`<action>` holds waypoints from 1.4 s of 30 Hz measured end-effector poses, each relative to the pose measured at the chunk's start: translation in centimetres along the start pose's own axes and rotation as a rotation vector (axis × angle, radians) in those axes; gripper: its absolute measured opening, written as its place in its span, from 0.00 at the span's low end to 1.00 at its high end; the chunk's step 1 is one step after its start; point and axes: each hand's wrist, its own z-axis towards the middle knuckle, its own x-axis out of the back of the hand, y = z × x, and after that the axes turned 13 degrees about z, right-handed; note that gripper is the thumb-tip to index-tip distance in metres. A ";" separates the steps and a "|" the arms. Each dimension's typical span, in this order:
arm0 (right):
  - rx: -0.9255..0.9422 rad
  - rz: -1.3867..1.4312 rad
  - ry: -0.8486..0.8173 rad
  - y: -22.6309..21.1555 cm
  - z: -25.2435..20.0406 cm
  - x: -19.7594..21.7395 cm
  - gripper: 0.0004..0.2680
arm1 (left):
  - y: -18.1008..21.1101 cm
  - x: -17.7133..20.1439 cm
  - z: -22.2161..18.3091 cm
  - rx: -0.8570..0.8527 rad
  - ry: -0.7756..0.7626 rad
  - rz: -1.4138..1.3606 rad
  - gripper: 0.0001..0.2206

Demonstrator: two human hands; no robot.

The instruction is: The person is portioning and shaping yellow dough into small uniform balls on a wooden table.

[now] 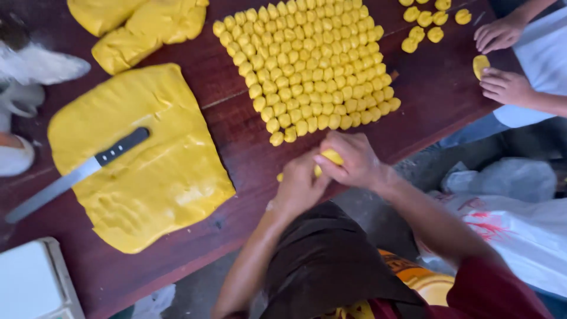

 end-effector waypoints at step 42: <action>-0.374 0.461 -0.006 5.5 0.3 -5.0 0.14 | -7.8 -2.3 -1.4 0.264 0.155 -0.395 0.34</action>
